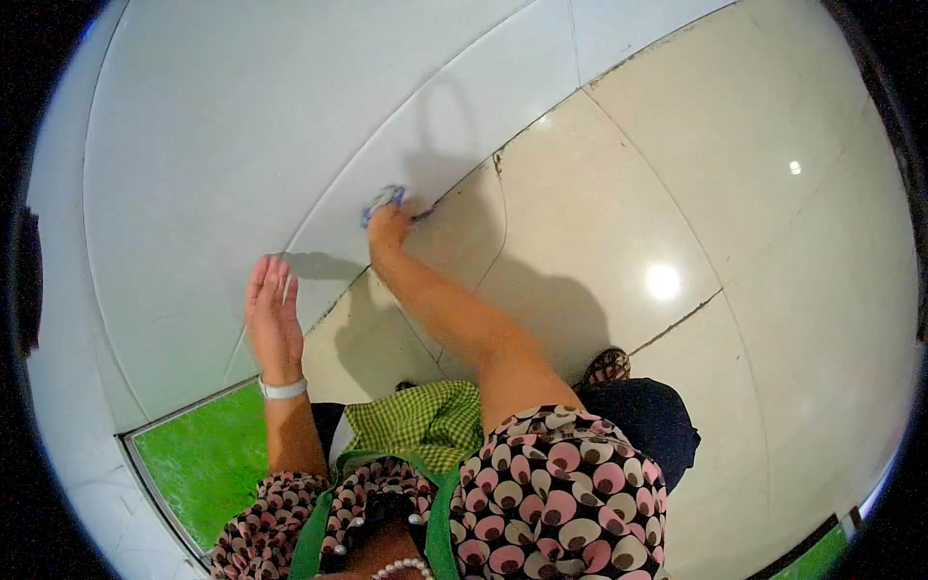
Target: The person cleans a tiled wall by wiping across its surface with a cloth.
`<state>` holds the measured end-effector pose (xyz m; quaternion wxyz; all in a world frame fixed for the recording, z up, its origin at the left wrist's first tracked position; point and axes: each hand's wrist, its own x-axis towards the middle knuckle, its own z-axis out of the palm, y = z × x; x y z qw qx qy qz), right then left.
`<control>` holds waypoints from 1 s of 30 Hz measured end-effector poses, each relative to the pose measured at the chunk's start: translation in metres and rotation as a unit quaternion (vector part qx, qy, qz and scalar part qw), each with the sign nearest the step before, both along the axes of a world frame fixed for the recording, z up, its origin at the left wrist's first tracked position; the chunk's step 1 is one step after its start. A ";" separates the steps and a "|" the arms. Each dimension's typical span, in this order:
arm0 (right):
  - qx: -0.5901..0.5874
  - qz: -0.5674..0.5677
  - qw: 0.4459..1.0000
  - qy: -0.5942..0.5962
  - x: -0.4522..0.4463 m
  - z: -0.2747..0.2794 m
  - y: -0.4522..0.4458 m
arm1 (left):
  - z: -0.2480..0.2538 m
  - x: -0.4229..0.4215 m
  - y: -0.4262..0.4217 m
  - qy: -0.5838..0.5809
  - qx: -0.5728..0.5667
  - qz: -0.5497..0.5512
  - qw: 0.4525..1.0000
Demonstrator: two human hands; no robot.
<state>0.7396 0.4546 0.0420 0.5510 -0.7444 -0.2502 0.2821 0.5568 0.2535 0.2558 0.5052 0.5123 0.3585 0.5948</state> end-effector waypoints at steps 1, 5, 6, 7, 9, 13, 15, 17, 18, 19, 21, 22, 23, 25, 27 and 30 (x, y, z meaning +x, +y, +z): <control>-0.052 0.095 0.994 0.030 -0.015 0.010 -0.014 | -0.001 0.001 0.008 0.001 -0.001 0.000 1.000; 0.194 -0.064 0.772 0.602 0.022 0.082 -0.067 | -0.015 0.009 0.046 -0.099 -0.198 -0.058 0.974; 0.205 -0.070 0.773 0.596 0.049 0.084 -0.069 | -0.016 0.012 0.052 -0.117 -0.237 -0.073 0.962; 0.256 -0.098 0.774 0.570 0.068 0.100 -0.084 | -0.012 0.007 0.052 -0.111 -0.238 -0.063 0.963; 0.340 -0.146 0.775 0.513 0.113 0.129 -0.103 | -0.004 -0.002 0.048 -0.100 -0.249 -0.047 0.962; 0.414 -0.216 0.800 0.376 0.206 0.147 -0.135 | 0.005 -0.029 0.029 -0.103 -0.271 -0.034 0.956; 0.429 -0.225 0.801 0.352 0.215 0.153 -0.145 | 0.013 -0.038 0.013 -0.088 -0.278 -0.027 0.956; 0.405 -0.270 0.819 0.305 0.186 0.152 -0.143 | 0.023 -0.052 -0.001 -0.069 -0.273 -0.013 0.960; 0.384 -0.314 0.833 0.245 0.166 0.152 -0.143 | 0.028 -0.058 -0.008 -0.056 -0.267 -0.009 0.962; 0.366 -0.350 0.842 0.183 0.155 0.149 -0.139 | 0.021 -0.052 -0.003 -0.065 -0.270 -0.022 0.960; 0.321 -0.367 0.867 0.100 0.101 0.131 -0.119 | 0.010 -0.039 0.008 -0.075 -0.270 -0.029 0.959; 0.296 -0.357 0.884 0.067 0.071 0.116 -0.105 | 0.003 -0.031 0.012 -0.084 -0.273 -0.041 0.957; 0.263 -0.337 0.903 0.041 0.041 0.098 -0.088 | -0.003 -0.023 0.017 -0.094 -0.277 -0.046 0.955; 0.197 -0.267 0.943 0.005 -0.007 0.054 -0.059 | -0.016 -0.006 0.025 -0.112 -0.283 -0.063 0.951; 0.180 -0.222 0.958 0.018 -0.034 0.034 -0.067 | -0.033 0.010 0.034 -0.124 -0.300 -0.070 0.943; 0.177 -0.061 0.928 0.322 -0.032 0.044 -0.104 | -0.063 0.033 0.053 -0.141 -0.325 -0.085 0.931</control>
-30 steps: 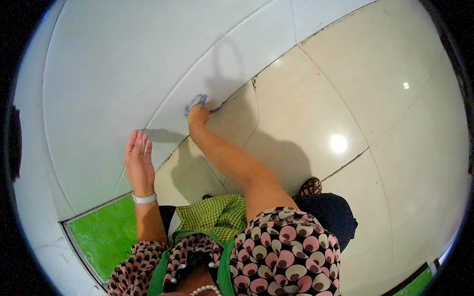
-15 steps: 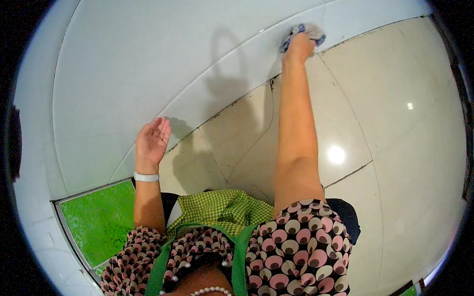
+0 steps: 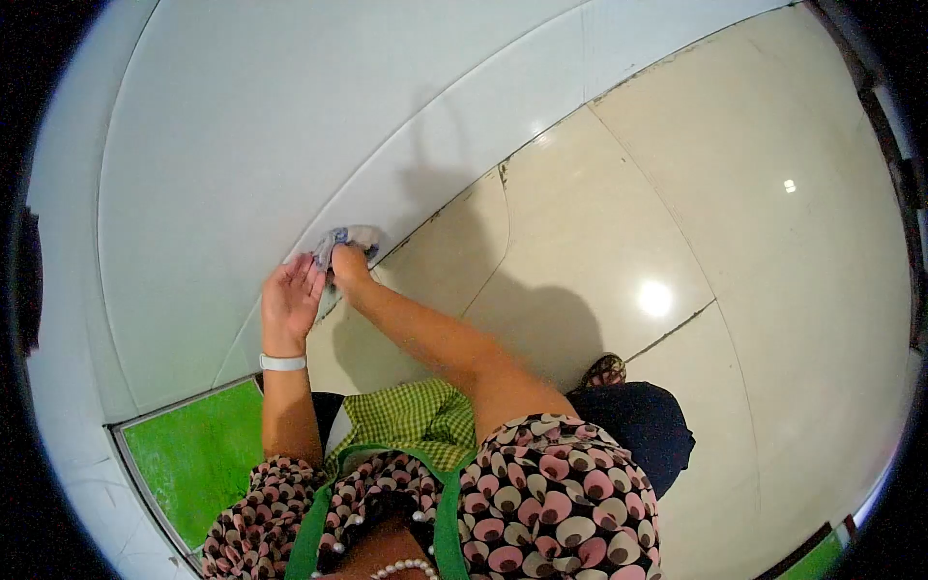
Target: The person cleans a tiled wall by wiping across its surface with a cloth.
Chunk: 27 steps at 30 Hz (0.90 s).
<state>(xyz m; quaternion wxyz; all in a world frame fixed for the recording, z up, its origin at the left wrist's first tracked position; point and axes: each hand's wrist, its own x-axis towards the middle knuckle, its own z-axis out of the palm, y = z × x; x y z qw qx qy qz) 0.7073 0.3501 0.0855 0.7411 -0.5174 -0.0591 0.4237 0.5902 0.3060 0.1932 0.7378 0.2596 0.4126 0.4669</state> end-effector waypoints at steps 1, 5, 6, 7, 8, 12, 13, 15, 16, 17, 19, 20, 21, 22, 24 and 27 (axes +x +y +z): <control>0.037 0.108 0.983 0.141 -0.008 0.013 -0.007 | 0.001 -0.002 0.000 0.001 0.002 0.002 1.000; 0.075 0.164 0.938 0.297 0.024 0.058 -0.024 | 0.006 -0.015 -0.004 -0.013 -0.013 0.018 1.000; 0.031 0.091 0.987 0.131 0.040 0.011 0.016 | 0.007 -0.020 -0.005 -0.019 -0.014 0.018 1.000; 0.034 0.021 0.999 0.036 0.054 0.006 0.026 | 0.011 -0.024 -0.006 -0.018 -0.012 0.020 1.000; 0.024 -0.051 0.996 -0.062 0.069 0.003 0.035 | 0.017 -0.029 -0.008 -0.016 -0.014 0.038 0.999; 0.135 -0.257 0.918 -0.271 0.119 0.106 -0.022 | 0.033 -0.046 -0.028 0.009 -0.037 0.167 0.985; 0.183 -0.204 0.936 -0.222 0.125 0.140 -0.036 | 0.033 -0.050 -0.027 0.004 -0.028 0.168 0.985; 0.240 -0.148 0.943 -0.174 0.123 0.169 -0.048 | 0.029 -0.062 -0.027 0.006 0.023 0.149 0.989; 0.259 -0.175 0.918 -0.243 0.116 0.173 -0.054 | 0.028 -0.065 -0.034 0.000 0.032 0.149 0.988; 0.271 -0.206 0.887 -0.313 0.113 0.175 -0.063 | 0.023 -0.063 -0.044 -0.003 0.033 0.131 0.991; 0.234 -0.241 0.864 -0.376 0.096 0.176 -0.073 | 0.024 -0.048 -0.067 -0.012 0.038 0.106 0.994; 0.190 -0.269 0.840 -0.431 0.091 0.178 -0.073 | 0.036 -0.038 -0.087 0.030 0.111 0.090 0.989; 0.194 -0.277 0.835 -0.434 0.091 0.182 -0.072 | 0.050 -0.030 -0.097 0.072 0.183 0.074 0.978; 0.207 -0.309 0.819 -0.436 0.093 0.186 -0.071 | 0.062 -0.024 -0.098 0.066 0.189 0.069 0.977; 0.222 -0.348 0.797 -0.440 0.111 0.191 -0.066 | 0.081 -0.012 -0.098 0.240 0.494 0.116 0.828; 0.136 -0.423 0.747 -0.494 0.148 0.182 -0.071 | 0.126 -0.028 -0.092 0.478 0.704 0.161 0.500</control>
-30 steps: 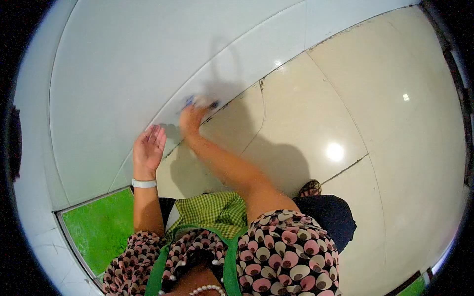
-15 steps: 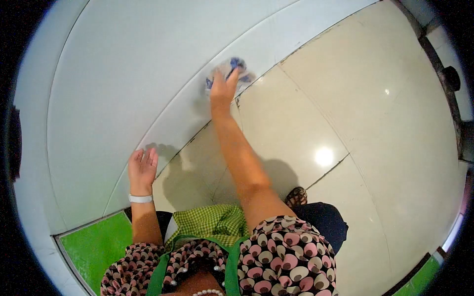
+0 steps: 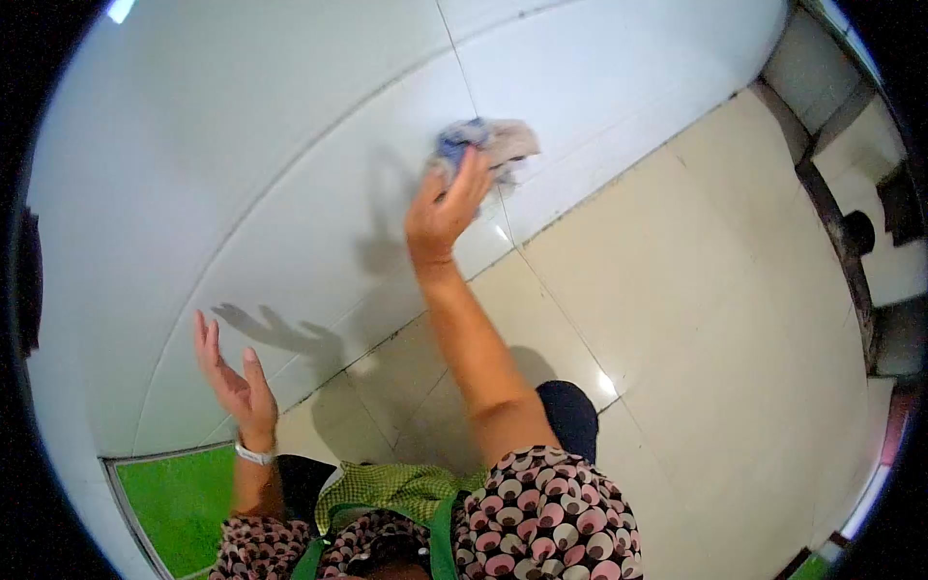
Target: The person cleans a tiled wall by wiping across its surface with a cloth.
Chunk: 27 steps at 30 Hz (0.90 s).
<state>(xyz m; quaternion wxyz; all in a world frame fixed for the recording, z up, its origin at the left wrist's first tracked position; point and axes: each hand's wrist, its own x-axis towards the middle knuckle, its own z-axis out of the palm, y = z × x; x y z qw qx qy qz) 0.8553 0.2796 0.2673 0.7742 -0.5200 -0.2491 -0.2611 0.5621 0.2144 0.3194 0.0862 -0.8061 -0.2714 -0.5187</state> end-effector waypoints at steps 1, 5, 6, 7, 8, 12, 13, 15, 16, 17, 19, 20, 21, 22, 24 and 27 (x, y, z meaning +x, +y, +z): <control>-0.008 -0.033 0.999 0.013 0.016 -0.002 -0.001 | 0.012 -0.004 0.006 0.005 -0.003 0.002 1.000; -0.016 -0.112 0.992 0.051 0.068 -0.019 -0.003 | 0.032 -0.012 0.042 0.250 0.194 0.049 0.947; -0.020 -0.110 0.992 0.055 0.079 -0.025 -0.001 | 0.033 -0.009 0.053 0.252 0.178 0.028 0.951; -0.017 -0.111 0.990 0.082 0.089 -0.033 0.003 | 0.031 -0.011 0.063 0.253 0.161 0.007 0.954; -0.015 -0.113 0.988 0.109 0.096 -0.043 0.004 | 0.022 -0.018 0.075 0.243 0.146 0.006 0.959; -0.042 0.005 0.977 0.211 0.110 -0.083 -0.003 | 0.013 -0.050 0.091 0.354 0.220 0.064 0.907; -0.045 0.006 0.975 0.216 0.102 -0.086 -0.006 | 0.016 -0.054 0.090 0.358 0.217 0.063 0.906; -0.017 0.110 0.952 0.284 0.074 -0.083 -0.021 | 0.021 -0.061 0.085 0.382 0.182 0.076 0.903; -0.044 0.126 0.951 0.278 0.055 -0.083 -0.027 | 0.019 -0.068 0.081 0.378 0.169 0.070 0.907; -0.086 0.127 0.953 0.260 0.032 -0.090 -0.031 | 0.017 -0.074 0.076 0.383 0.166 0.069 0.906; -0.107 0.190 0.945 0.244 -0.019 -0.091 -0.037 | 0.014 -0.084 0.063 0.377 0.177 0.090 0.904; -0.158 0.122 0.969 0.145 -0.043 -0.097 -0.034 | 0.013 -0.095 0.063 0.387 0.222 0.099 0.889; -0.187 0.132 0.972 0.050 -0.069 -0.101 -0.040 | 0.016 -0.098 0.055 0.392 0.219 0.099 0.888; -0.171 0.139 0.975 -0.018 -0.084 -0.104 -0.036 | 0.019 -0.093 0.055 0.401 0.246 0.094 0.878; -0.181 0.139 0.967 -0.112 -0.094 -0.079 -0.038 | 0.021 -0.087 0.052 0.404 0.275 0.079 0.869; -0.131 0.084 0.970 -0.188 -0.074 -0.079 -0.039 | 0.010 -0.093 0.032 0.415 0.271 0.090 0.864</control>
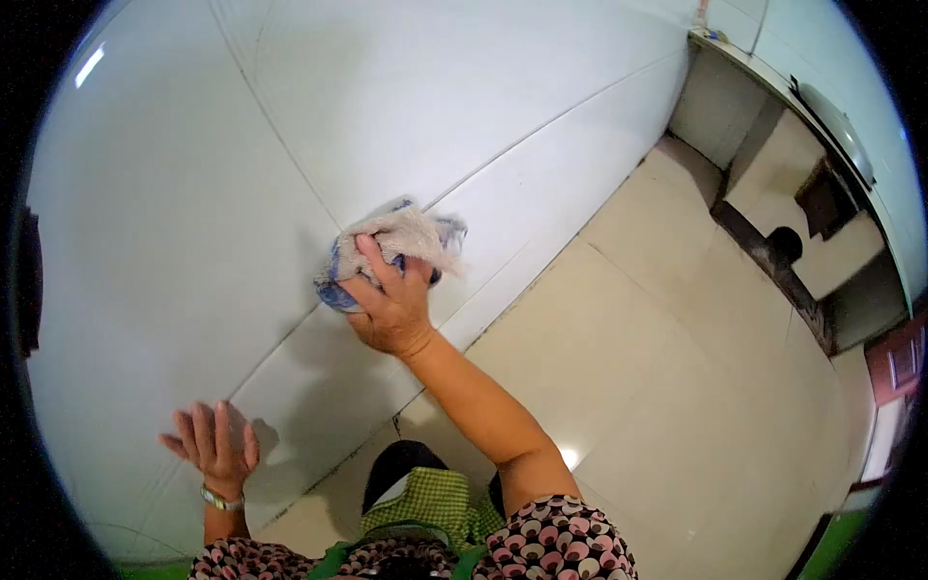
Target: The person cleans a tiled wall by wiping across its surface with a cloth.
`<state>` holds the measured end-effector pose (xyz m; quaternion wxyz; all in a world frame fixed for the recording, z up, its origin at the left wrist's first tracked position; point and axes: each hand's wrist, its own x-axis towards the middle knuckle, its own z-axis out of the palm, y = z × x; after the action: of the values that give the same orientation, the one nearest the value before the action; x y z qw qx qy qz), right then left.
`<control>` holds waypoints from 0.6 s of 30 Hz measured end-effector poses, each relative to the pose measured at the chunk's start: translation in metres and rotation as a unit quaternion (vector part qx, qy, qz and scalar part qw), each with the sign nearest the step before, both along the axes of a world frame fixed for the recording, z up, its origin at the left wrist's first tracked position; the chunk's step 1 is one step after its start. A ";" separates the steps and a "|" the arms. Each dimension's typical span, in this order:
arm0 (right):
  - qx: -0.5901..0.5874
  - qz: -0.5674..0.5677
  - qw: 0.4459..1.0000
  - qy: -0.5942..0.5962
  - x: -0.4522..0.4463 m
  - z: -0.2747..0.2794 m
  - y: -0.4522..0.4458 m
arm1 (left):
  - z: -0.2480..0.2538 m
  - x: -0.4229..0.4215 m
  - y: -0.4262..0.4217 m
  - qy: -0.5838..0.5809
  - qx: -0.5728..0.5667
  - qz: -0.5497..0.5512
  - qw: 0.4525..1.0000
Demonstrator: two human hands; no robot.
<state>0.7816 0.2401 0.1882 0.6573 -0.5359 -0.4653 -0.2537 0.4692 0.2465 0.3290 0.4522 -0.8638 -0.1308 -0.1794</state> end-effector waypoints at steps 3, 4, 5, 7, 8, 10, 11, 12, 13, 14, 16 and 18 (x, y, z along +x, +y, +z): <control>0.040 -0.027 0.998 0.050 0.032 -0.032 0.003 | -0.020 -0.008 -0.030 0.020 -0.004 0.046 0.999; 0.049 -0.049 0.995 0.069 0.054 -0.034 -0.001 | -0.023 -0.006 -0.038 0.026 -0.002 0.063 0.998; -0.034 -0.103 0.986 0.125 0.075 -0.031 -0.006 | -0.026 -0.005 -0.045 0.032 -0.001 0.079 0.996; -0.023 -0.104 0.976 0.189 0.116 -0.018 -0.004 | -0.021 -0.016 -0.036 0.068 0.037 0.069 0.995; -0.032 -0.105 0.967 0.229 0.133 -0.014 -0.002 | -0.022 -0.023 -0.035 0.084 0.056 0.067 0.993; -0.034 -0.090 0.961 0.258 0.168 -0.015 -0.003 | -0.031 -0.039 -0.035 0.077 0.045 0.089 0.992; -0.038 -0.079 0.950 0.299 0.186 -0.018 -0.004 | -0.035 -0.041 -0.035 0.054 0.015 0.115 0.992; -0.040 -0.052 0.940 0.335 0.200 -0.020 0.000 | -0.038 -0.043 -0.041 0.039 0.003 0.140 0.989; -0.042 -0.042 0.941 0.333 0.213 -0.022 0.002 | -0.039 -0.039 -0.047 0.024 -0.008 0.165 0.986; -0.051 -0.020 0.923 0.382 0.223 -0.022 0.004 | -0.026 -0.024 -0.045 0.020 0.017 0.112 0.993; -0.063 0.011 0.902 0.428 0.227 -0.018 0.003 | -0.016 -0.010 -0.041 0.017 0.044 0.067 0.997; -0.062 -0.005 0.880 0.471 0.219 -0.004 -0.011 | -0.012 -0.013 -0.039 0.015 0.037 0.046 0.998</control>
<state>1.0007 0.2295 0.1839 0.7629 -0.6342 -0.1135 0.0546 0.4565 0.2077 0.3166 0.4940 -0.8419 -0.1569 -0.1503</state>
